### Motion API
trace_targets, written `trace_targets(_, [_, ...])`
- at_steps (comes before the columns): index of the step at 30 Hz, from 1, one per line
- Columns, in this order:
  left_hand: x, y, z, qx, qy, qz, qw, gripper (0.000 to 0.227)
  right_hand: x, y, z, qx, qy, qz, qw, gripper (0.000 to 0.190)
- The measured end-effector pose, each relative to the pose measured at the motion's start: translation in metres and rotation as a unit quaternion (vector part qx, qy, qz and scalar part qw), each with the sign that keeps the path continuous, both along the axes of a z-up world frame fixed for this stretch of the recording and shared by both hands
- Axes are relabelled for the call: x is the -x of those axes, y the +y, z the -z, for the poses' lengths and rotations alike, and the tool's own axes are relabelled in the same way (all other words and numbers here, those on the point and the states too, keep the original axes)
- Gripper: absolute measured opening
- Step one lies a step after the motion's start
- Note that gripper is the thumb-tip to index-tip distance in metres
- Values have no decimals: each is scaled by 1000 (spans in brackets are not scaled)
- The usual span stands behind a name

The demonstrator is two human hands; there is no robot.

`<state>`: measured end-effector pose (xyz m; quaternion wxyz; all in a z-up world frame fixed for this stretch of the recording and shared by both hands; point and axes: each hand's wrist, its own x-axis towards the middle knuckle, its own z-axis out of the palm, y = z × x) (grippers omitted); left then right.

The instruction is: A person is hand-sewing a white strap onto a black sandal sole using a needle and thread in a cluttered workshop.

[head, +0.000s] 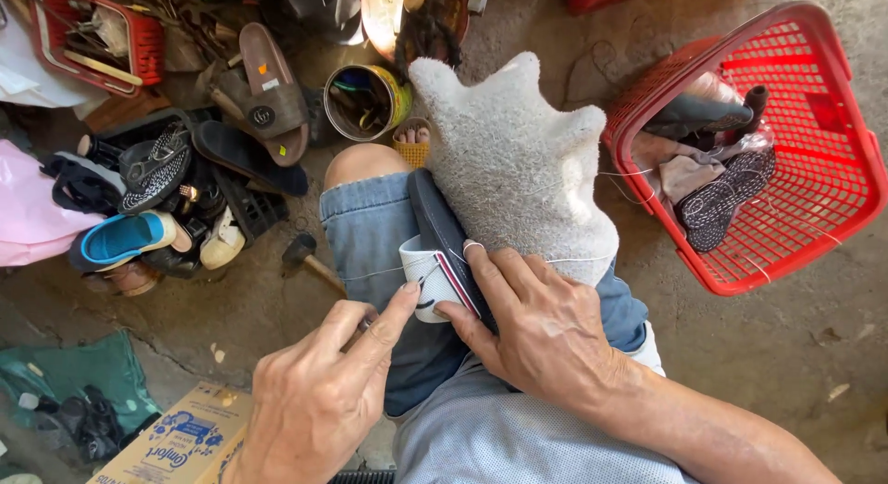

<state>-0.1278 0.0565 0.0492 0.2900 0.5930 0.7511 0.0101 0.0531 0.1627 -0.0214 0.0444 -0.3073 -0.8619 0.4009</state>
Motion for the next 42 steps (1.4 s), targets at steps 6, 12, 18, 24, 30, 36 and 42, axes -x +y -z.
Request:
trace_targets(6, [6, 5, -2, 22, 19, 31, 999, 60, 3, -2, 1, -19, -3, -9, 1000, 75])
trace_targets(12, [14, 24, -11, 39, 59, 109, 991, 66, 7, -6, 3, -52, -25, -32, 998, 64])
trace_targets(18, [24, 41, -9, 136, 67, 199, 968, 69, 9, -16, 8, -73, -51, -49, 995, 60])
trace_targets(24, [26, 51, -3, 144, 41, 217, 965, 63, 8, -15, 12, -45, -40, -51, 997, 56])
trace_targets(30, [27, 52, 5, 104, 29, 222, 969, 64, 6, -16, 16, -30, -41, -59, 997, 58])
trace_targets(36, [26, 52, 13, 93, 26, 198, 975, 61, 5, -17, 17, -26, -24, -52, 998, 57])
trace_targets(42, [22, 53, 23, 38, 12, 179, 983, 54, 6, -15, 17, -32, -4, -30, 999, 54])
